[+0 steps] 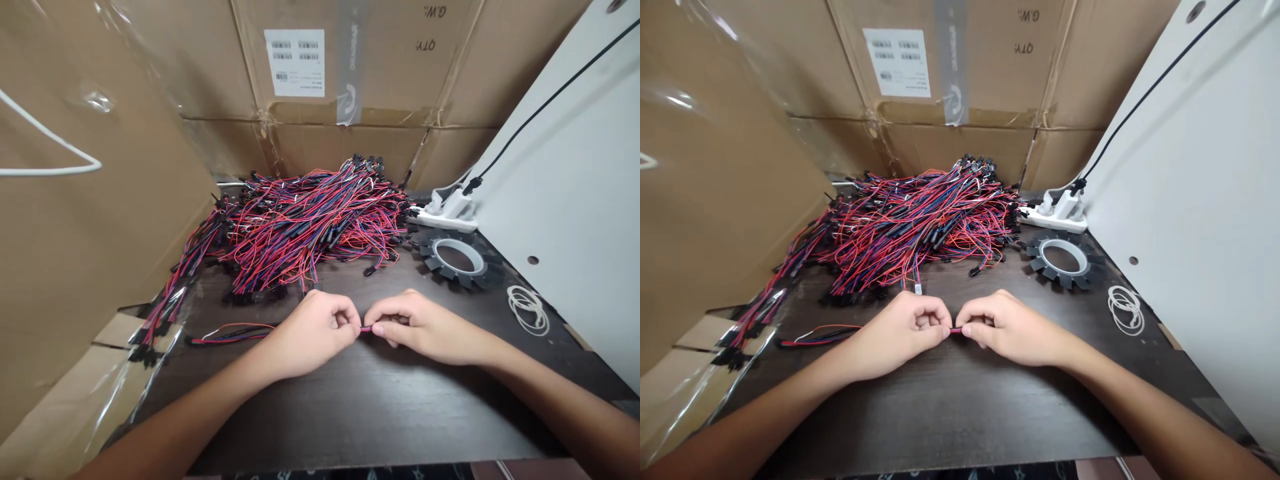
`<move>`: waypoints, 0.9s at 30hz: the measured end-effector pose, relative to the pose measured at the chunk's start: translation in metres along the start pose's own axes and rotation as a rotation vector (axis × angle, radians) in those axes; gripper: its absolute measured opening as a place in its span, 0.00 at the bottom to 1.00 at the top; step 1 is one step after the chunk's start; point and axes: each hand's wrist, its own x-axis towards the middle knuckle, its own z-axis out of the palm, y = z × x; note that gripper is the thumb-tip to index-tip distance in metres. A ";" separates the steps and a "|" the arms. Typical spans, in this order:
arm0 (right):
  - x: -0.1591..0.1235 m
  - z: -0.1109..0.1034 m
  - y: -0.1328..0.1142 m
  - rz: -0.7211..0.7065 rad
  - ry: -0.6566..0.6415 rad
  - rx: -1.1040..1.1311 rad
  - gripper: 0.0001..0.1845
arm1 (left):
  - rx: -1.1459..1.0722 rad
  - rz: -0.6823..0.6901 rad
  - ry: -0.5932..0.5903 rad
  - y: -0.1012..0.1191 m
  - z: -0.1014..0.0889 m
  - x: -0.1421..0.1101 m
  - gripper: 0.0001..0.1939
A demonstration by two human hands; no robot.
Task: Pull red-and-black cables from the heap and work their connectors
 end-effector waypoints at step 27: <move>0.002 -0.003 0.005 0.066 -0.098 0.115 0.08 | -0.012 -0.021 -0.073 -0.005 -0.004 0.002 0.07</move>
